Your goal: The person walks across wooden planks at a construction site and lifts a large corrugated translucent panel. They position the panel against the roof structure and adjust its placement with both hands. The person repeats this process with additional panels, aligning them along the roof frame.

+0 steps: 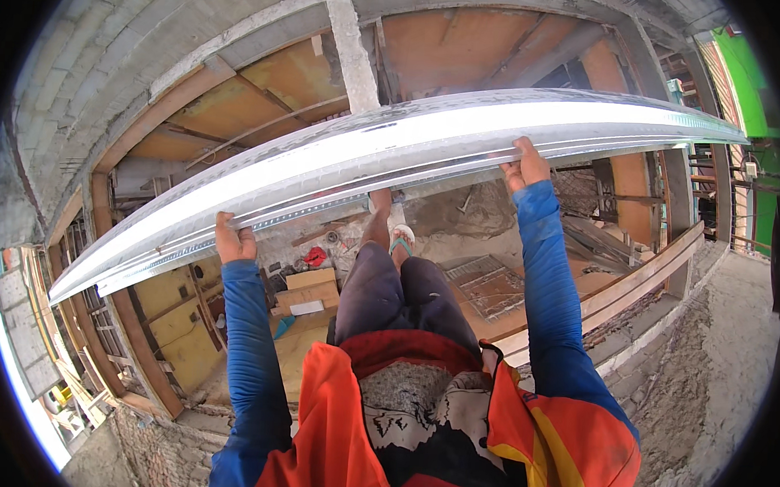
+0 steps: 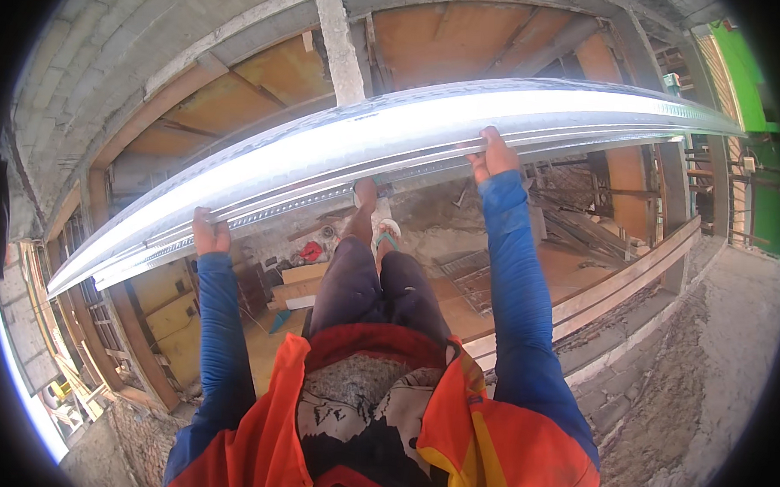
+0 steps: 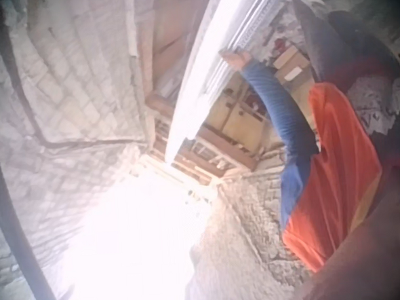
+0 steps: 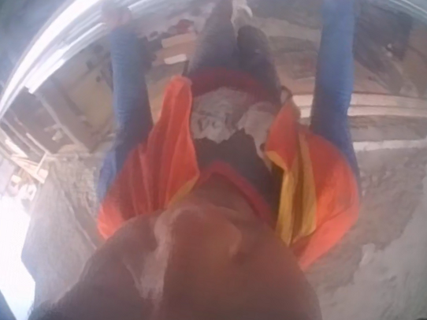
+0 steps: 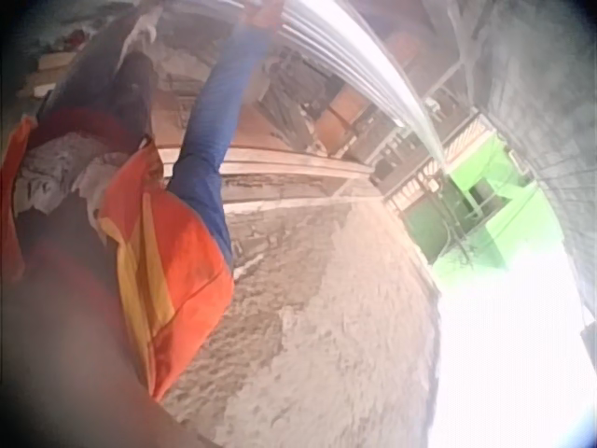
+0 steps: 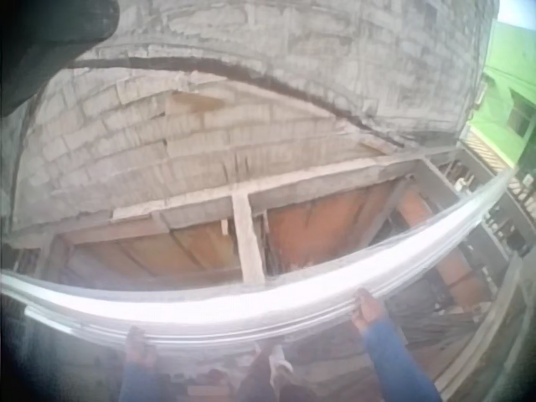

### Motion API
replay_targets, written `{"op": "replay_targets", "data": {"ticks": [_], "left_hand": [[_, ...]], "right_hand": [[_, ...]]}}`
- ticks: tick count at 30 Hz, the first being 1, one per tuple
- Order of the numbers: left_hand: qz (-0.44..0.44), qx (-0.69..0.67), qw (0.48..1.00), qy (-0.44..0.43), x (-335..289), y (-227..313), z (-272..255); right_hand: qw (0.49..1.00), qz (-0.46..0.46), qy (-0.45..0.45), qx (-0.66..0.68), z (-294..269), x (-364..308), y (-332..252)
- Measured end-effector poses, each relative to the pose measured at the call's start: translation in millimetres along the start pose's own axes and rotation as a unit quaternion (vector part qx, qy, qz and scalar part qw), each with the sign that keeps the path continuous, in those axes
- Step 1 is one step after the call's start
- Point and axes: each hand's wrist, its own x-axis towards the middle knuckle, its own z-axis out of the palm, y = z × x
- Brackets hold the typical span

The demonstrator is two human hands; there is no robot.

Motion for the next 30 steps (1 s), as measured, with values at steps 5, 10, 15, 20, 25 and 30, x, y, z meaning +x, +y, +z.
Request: {"op": "replay_targets", "data": {"ticks": [5,10,15,20,25,30], "left_hand": [[-0.064,-0.094,0.993,0.025,-18,21,1],[-0.057,-0.101,0.993,0.023,-28,27,-6],[-0.123,-0.152,0.977,0.088,-35,36,-10],[-0.113,-0.201,0.971,0.070,-55,49,-12],[-0.121,-0.179,0.974,0.062,-84,59,-9],[-0.120,-0.145,0.980,0.062,-85,56,-26]], "right_hand": [[1.000,0.002,-0.002,-0.011,-13,-17,-2],[1.000,0.000,-0.007,0.013,-20,-37,-3],[0.999,-0.019,-0.003,0.031,-20,-53,-10],[0.999,-0.025,-0.040,0.027,-24,-70,-26],[0.999,-0.024,-0.035,0.018,-36,-81,-32],[0.999,-0.003,-0.019,0.029,-45,-82,-36]]}}
